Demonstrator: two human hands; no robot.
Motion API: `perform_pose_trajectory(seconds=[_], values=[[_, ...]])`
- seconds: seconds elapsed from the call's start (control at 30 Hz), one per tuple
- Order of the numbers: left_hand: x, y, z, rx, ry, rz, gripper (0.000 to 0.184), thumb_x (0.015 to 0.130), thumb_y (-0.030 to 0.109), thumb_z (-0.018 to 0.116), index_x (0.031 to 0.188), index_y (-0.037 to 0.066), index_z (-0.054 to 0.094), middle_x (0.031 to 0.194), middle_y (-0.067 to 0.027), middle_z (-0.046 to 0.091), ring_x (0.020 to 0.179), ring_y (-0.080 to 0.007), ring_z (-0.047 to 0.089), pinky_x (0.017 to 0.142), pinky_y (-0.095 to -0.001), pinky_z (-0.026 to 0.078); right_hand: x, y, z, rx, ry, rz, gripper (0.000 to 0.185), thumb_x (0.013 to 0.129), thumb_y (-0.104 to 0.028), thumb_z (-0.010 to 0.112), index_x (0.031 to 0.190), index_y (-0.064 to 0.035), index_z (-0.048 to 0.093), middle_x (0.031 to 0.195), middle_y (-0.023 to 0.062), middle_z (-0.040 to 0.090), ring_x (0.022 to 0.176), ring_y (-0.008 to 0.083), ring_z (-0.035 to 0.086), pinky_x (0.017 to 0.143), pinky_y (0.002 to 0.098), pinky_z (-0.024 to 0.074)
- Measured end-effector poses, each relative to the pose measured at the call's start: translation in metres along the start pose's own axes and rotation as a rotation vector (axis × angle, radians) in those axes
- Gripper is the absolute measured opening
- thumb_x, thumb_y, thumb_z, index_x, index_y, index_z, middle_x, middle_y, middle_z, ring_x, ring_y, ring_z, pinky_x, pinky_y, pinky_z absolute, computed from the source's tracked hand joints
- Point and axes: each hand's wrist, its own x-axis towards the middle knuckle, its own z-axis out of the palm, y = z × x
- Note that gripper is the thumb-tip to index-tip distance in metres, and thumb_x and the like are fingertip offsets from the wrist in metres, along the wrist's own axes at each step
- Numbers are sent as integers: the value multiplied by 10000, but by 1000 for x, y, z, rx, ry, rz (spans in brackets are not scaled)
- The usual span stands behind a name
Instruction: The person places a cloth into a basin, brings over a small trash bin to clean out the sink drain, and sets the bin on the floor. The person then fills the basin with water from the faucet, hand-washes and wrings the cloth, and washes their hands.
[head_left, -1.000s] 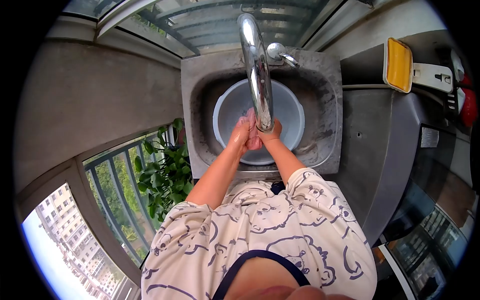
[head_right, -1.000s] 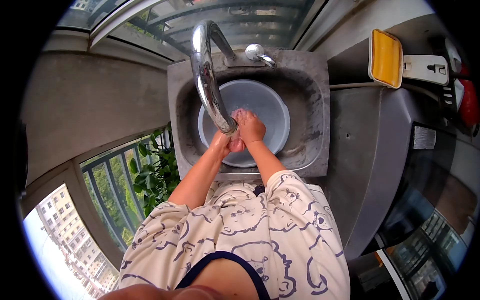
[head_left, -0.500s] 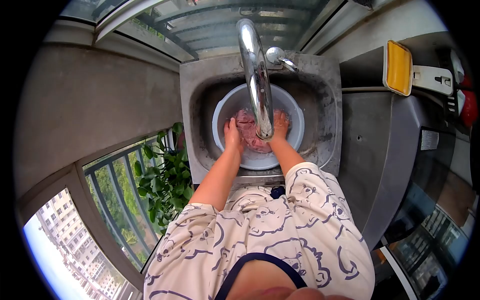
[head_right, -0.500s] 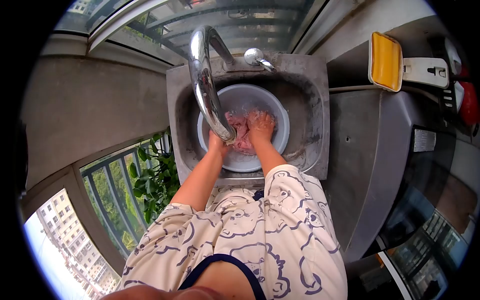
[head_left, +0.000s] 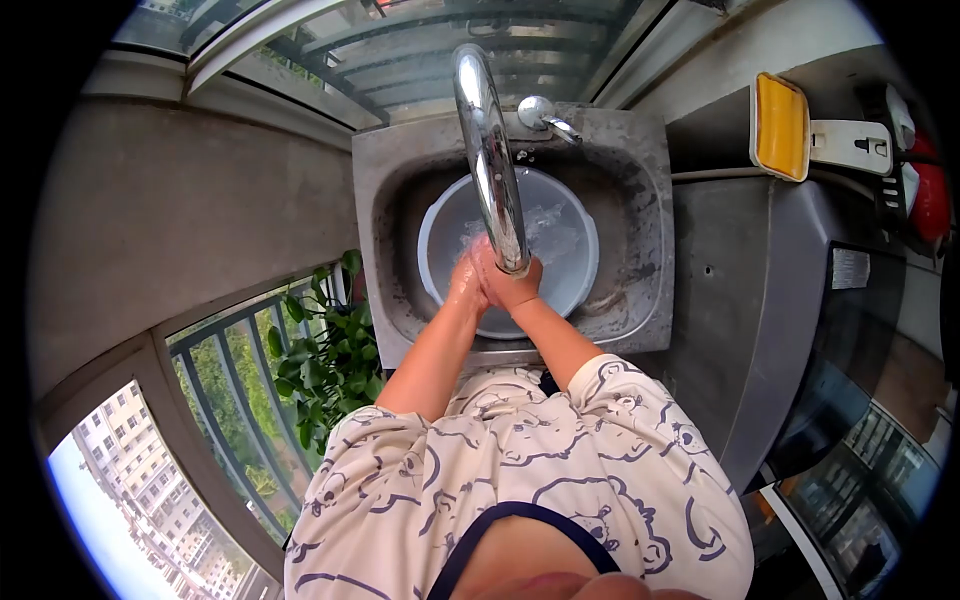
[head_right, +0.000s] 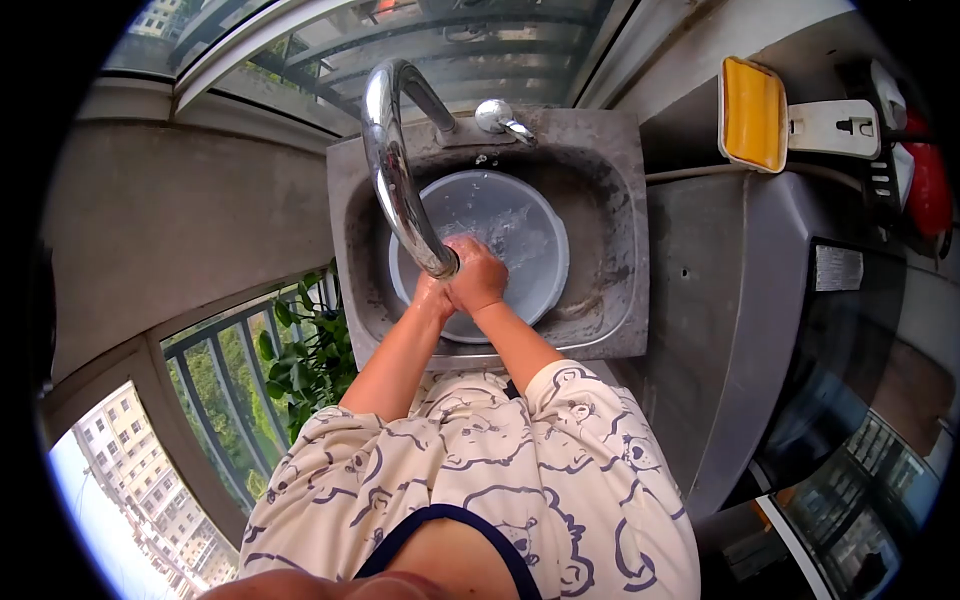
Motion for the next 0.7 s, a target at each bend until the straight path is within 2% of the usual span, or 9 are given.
perform_pose_trajectory(seconds=[0.17,0.2,0.3,0.33,0.37,0.43,0.6,0.67,0.7], values=[[2,18,-18,575,95,32,360,776,218,527,1051,-8,468,930,-119,559,855,-217,556,726,-310,456,27,51,3,-223,19,56,193,705,-228,570,855,-107,577,957,105,552,844,292,540,668,365,459],[4,21,-23,578,98,31,360,776,218,527,1051,-8,468,930,-119,559,855,-217,556,726,-310,456,28,67,2,-481,131,-88,213,715,-224,559,892,-106,567,1015,115,516,922,302,499,712,382,443],[8,23,-41,1162,252,568,590,778,253,532,1268,39,282,1129,-162,439,1029,-263,446,850,-319,361,30,99,18,-747,257,-213,279,723,-223,550,978,-110,536,1094,134,456,1045,321,415,803,421,389],[11,16,-45,1162,254,568,590,778,253,532,1268,39,282,1129,-162,439,1029,-263,446,850,-319,361,32,107,22,-759,290,-191,328,722,-227,552,1027,-115,514,1114,143,432,1090,331,371,851,442,351],[12,5,-40,929,358,404,606,784,273,523,1278,53,251,1156,-161,414,1025,-273,448,843,-329,366,27,98,19,-758,289,-192,328,722,-227,552,1027,-115,514,1114,143,432,1090,331,371,851,442,351],[-17,4,0,534,466,-35,648,798,351,497,1292,67,188,1205,-151,366,1027,-288,448,808,-378,404,10,67,9,-348,-465,135,422,709,-222,558,1108,-137,453,1113,147,427,1079,321,379,910,449,283],[37,-5,-55,219,271,194,641,792,495,435,1291,161,210,1202,-140,374,1014,-330,452,719,-524,434,36,78,11,-759,-204,43,546,634,-214,627,1141,-170,430,1089,134,445,1021,318,422,911,403,314],[10,-5,-13,468,382,-239,711,780,597,350,1298,138,190,1194,-153,393,1031,-335,449,755,-504,432,31,50,13,-370,-24,396,598,618,-243,653,1166,-164,428,1057,133,498,997,326,460,877,361,357],[1,-3,-3,410,167,-350,830,732,687,304,1287,75,221,1191,-164,413,1046,-317,451,837,-423,413,41,109,57,0,-218,340,613,619,-261,660,1175,-153,428,1054,138,516,983,320,482,849,353,376]])
